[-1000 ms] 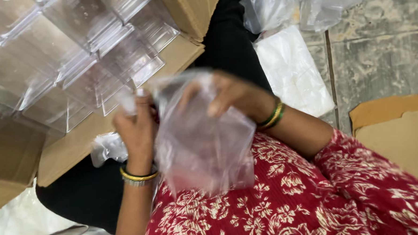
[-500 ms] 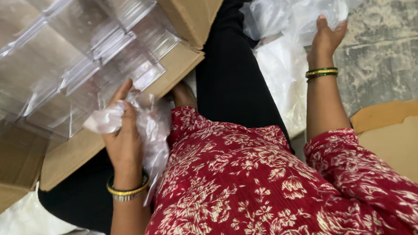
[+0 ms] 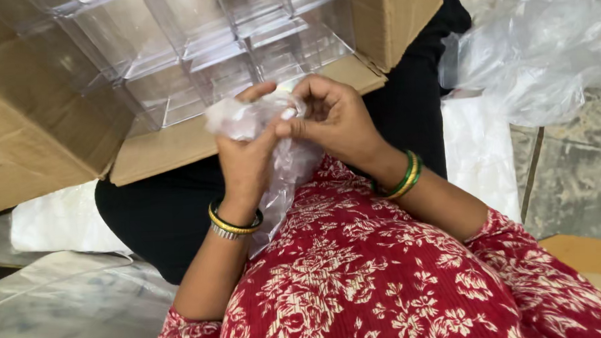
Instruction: The person sits on the floor and packs clear acrylic organizer boxes into a large cardboard box. They wrap each box in a plastic bag, add white tissue or foam padding, and place the wrapped items into the carton one at a time.
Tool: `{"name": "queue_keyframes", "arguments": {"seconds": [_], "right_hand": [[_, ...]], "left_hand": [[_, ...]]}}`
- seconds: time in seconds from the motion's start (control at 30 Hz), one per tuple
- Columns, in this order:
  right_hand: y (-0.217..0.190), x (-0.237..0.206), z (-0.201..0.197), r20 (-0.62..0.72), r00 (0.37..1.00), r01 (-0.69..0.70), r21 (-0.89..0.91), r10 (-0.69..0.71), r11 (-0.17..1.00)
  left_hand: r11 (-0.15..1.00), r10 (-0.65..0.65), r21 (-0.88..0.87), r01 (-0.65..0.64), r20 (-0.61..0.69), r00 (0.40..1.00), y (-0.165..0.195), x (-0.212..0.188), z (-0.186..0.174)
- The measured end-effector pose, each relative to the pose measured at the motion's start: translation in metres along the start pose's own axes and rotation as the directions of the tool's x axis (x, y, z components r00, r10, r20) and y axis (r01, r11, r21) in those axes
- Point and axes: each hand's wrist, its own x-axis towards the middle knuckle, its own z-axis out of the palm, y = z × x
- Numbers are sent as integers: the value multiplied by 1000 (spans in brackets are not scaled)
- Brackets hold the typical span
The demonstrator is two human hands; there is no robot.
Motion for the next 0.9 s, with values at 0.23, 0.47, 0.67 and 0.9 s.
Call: {"name": "queue_keyframes", "arguments": {"seconds": [0.23,0.47,0.67,0.9], "right_hand": [[8,2,10,-199,974,-104,29,108,994],[13,-4,4,-129,992,-9,-174,-13,985],[4,2,-16,22,973,-203,543,228,815],[-26,22,-52,-92,977,-109,550,191,828]], "left_hand": [[992,36,-115,-59,-193,981,-4,-4,-38],[969,-38,-246,-7,-178,983,-6,1,-26],[866,-214,-376,331,320,923,-1,-1,-18],[834,-187,-480,272,217,958,5,40,-49]]}}
